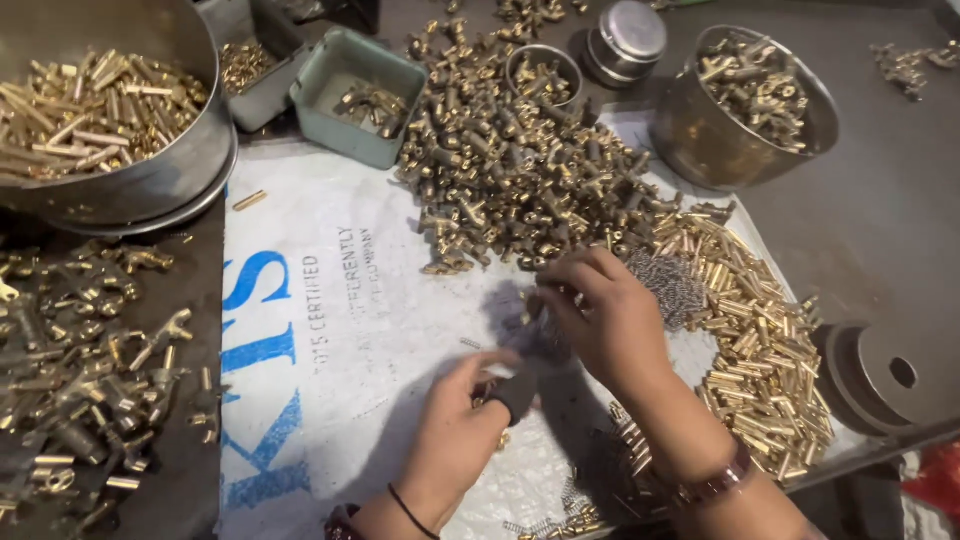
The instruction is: Manually inserting small metal pins into brass fittings at an assembly workbench.
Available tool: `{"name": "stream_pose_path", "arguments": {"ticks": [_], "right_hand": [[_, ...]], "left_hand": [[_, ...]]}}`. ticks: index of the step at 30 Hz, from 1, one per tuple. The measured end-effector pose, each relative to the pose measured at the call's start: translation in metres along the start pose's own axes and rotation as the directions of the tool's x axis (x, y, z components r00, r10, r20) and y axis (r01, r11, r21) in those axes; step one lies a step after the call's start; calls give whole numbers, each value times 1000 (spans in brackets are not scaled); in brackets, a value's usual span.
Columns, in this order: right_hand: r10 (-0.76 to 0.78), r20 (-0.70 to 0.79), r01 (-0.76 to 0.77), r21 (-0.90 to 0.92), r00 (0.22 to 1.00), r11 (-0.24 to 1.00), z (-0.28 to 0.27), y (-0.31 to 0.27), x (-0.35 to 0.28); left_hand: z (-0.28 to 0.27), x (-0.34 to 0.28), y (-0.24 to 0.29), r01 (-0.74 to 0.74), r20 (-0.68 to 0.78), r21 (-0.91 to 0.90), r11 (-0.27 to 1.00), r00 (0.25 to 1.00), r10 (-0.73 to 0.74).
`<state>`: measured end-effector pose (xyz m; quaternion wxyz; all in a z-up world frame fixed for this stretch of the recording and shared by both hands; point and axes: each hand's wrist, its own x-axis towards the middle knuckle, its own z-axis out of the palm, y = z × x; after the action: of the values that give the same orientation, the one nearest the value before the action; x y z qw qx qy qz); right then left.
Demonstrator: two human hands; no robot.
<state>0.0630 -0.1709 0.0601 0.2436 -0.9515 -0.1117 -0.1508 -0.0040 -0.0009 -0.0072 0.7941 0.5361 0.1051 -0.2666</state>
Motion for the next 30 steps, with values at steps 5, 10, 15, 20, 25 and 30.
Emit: {"name": "stream_pose_path", "arguments": {"ticks": [5,10,15,20,25,30], "right_hand": [[-62,310,-58,365,949,929,-19,-13,1],[-272,309,245,124,911,962,34,-16,-2],[-333,307,334,51,892,941,32,-25,-13],[72,308,-242,561,949,791,-18,14,-44],[143,263,-289,682,954,672,-29,12,-95],[22,135,-95,560,991,823,-27,3,-103]], "left_hand": [[5,-3,4,-166,-21,37,985,986,167],[7,-6,-32,-140,535,260,955,845,-21],[7,-12,-32,-213,761,274,938,644,-76],[7,-6,-12,-182,355,214,960,930,97],[6,-7,-8,-258,364,130,957,911,196],[-3,4,-30,-301,334,295,907,922,198]]}}
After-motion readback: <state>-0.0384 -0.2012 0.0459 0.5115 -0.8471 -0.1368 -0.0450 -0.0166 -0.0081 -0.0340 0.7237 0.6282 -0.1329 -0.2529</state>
